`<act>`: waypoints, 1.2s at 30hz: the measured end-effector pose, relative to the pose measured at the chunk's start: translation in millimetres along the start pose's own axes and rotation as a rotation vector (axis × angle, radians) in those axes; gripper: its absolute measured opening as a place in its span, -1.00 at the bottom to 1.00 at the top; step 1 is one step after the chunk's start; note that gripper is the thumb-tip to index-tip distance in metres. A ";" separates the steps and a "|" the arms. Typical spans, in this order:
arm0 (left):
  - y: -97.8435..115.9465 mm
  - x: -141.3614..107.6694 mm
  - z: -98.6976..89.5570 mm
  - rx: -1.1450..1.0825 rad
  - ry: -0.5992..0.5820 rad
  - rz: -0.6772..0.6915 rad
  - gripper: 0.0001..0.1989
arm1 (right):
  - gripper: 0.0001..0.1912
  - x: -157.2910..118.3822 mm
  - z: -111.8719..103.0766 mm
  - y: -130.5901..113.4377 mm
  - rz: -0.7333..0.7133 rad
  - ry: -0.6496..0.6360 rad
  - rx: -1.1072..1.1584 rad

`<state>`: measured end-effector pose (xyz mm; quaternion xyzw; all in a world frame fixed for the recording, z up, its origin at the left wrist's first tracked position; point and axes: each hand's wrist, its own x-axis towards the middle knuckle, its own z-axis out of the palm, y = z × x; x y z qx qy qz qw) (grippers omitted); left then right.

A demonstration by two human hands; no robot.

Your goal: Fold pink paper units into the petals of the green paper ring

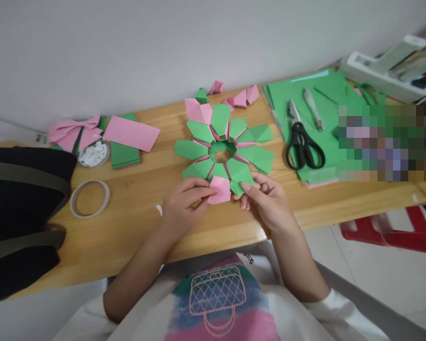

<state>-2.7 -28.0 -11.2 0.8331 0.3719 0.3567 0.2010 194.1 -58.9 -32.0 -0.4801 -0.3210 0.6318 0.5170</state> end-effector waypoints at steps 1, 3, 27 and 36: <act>0.0 0.0 -0.4 -0.001 0.003 0.002 -0.83 | -0.70 -0.2 0.1 -0.1 0.000 0.000 0.002; 0.0 0.0 -1.4 0.005 0.003 -0.004 -0.83 | -0.70 -0.5 0.2 -0.3 0.000 -0.001 0.011; 1.2 -3.8 -1.3 0.178 0.006 0.041 -0.79 | -0.71 -0.9 0.5 0.1 -0.022 -0.029 0.034; 2.3 -4.1 -1.8 0.154 0.006 0.039 -0.79 | -0.75 -1.4 0.7 0.1 -0.030 -0.031 0.037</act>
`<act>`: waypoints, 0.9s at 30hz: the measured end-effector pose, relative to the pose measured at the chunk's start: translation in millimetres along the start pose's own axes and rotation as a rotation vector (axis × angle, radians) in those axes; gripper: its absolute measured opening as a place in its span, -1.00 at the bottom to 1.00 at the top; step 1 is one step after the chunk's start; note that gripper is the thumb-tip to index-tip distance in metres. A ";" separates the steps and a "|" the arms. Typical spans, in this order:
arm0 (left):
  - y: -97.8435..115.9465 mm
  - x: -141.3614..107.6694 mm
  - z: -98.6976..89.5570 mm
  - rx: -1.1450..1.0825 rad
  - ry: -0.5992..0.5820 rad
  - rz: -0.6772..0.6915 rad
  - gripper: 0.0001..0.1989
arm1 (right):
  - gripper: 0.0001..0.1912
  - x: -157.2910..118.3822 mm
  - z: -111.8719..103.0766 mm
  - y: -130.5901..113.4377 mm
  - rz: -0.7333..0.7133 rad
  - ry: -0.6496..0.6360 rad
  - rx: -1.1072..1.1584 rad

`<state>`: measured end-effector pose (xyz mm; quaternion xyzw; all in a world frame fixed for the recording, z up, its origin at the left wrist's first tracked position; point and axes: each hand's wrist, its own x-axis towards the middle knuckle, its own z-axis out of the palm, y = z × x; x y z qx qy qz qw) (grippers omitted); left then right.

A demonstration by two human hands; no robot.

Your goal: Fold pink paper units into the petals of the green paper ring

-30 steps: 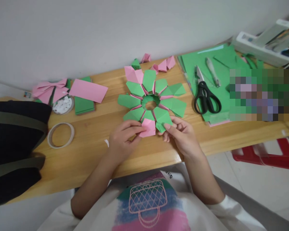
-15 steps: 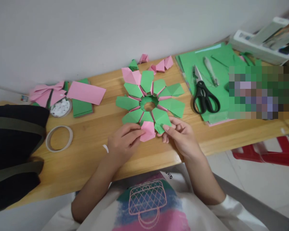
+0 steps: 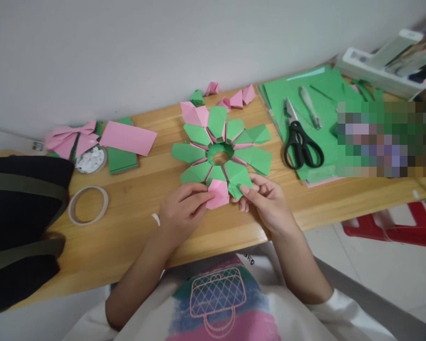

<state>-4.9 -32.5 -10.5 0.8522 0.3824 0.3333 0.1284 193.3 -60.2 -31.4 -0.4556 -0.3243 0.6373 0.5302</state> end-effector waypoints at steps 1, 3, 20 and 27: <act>0.0 0.0 -0.1 0.004 0.000 0.000 -0.79 | -0.74 0.1 -0.1 0.1 0.001 0.002 -0.004; -0.1 0.1 -0.3 0.015 0.001 0.008 -0.80 | -0.73 0.5 -0.2 0.5 0.002 0.003 -0.007; -2.3 -0.6 0.0 0.015 0.023 0.065 -0.83 | -0.74 0.9 -1.2 1.5 -0.023 -0.011 0.013; -1.4 -1.0 0.6 0.022 0.008 0.046 -0.83 | -0.79 -0.3 -2.0 1.5 -0.026 -0.027 0.017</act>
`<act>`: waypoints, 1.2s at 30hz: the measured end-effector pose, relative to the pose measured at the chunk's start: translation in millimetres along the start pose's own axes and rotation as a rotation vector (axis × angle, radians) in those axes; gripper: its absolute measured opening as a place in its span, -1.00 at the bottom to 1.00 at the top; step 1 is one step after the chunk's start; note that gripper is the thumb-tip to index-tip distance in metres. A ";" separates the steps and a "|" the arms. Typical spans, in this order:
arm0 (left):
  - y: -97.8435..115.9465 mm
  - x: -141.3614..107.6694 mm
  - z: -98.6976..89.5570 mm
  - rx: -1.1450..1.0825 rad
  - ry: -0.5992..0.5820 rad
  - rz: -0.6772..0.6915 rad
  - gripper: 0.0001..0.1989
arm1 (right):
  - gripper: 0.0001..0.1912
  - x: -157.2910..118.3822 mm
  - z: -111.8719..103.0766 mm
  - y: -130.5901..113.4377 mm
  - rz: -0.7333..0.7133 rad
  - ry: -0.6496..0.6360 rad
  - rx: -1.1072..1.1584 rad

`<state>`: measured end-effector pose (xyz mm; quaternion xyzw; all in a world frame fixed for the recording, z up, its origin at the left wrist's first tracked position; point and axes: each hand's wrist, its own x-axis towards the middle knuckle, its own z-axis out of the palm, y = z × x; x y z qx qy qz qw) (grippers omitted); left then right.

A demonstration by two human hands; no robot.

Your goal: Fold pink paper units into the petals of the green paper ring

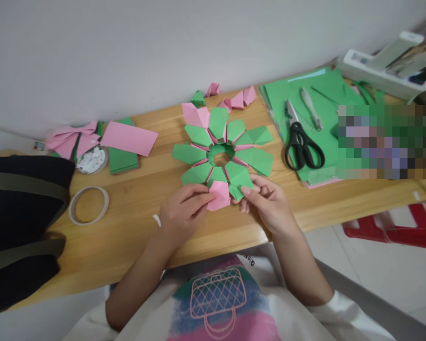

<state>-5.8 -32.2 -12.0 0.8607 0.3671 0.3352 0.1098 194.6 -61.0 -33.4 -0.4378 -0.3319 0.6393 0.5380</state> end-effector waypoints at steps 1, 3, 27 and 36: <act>-0.2 0.0 0.1 0.003 0.000 0.001 -0.82 | -0.79 0.0 0.0 0.0 0.001 0.000 -0.002; -0.6 0.0 -0.1 0.006 0.003 0.004 -0.82 | -0.78 0.2 0.2 0.2 0.002 0.003 -0.004; -0.6 0.3 -2.2 -0.007 -0.019 0.001 -0.84 | -0.79 -0.7 -0.3 1.1 0.002 0.005 -0.018; -0.1 0.7 -1.0 -0.002 0.004 0.014 -0.83 | -0.79 0.0 1.1 -0.6 0.003 0.005 -0.002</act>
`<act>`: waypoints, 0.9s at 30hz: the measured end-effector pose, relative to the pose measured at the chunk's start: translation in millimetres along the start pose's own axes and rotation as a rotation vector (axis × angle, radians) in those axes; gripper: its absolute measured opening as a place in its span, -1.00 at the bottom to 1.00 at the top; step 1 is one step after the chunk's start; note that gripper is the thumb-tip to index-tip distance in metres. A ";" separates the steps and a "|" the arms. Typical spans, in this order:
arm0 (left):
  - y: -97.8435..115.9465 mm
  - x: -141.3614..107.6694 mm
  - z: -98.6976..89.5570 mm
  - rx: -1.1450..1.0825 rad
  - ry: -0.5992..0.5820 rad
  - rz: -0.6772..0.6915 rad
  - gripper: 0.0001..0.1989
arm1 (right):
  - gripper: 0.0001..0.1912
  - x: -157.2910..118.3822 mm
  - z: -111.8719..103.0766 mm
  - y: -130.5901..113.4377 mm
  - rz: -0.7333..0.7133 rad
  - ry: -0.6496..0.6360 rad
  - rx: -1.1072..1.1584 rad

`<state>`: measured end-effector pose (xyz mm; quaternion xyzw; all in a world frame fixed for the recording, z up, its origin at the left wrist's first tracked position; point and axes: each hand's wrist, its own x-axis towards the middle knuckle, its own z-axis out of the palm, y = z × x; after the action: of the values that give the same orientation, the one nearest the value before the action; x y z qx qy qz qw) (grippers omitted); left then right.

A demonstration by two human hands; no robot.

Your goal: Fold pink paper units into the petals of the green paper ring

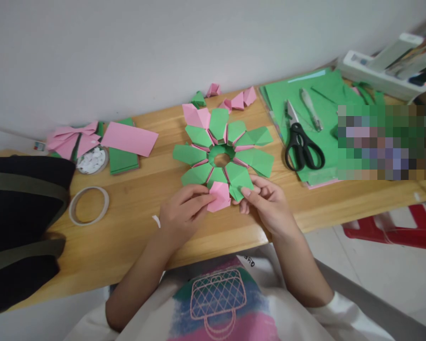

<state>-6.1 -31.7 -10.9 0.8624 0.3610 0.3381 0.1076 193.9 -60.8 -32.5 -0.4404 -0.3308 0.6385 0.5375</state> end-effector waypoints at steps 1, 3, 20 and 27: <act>0.0 0.0 -0.3 0.001 -0.004 -0.004 -0.82 | -0.79 0.0 0.0 -0.1 0.001 0.001 0.000; 0.2 0.1 -1.0 0.000 -0.012 -0.008 -0.82 | -0.79 0.1 0.1 -0.2 0.004 0.006 -0.008; 0.4 -1.4 -1.2 0.020 -0.022 0.010 -0.82 | -0.76 -1.5 0.5 -0.1 0.003 0.036 -0.079; 1.0 -0.7 -2.2 0.035 -0.031 0.033 -0.82 | -0.74 -0.7 0.5 0.7 0.005 0.032 -0.050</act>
<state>-7.4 -33.1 -9.2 0.8751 0.3509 0.3201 0.0922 193.2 -61.6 -32.7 -0.4647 -0.3370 0.6241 0.5301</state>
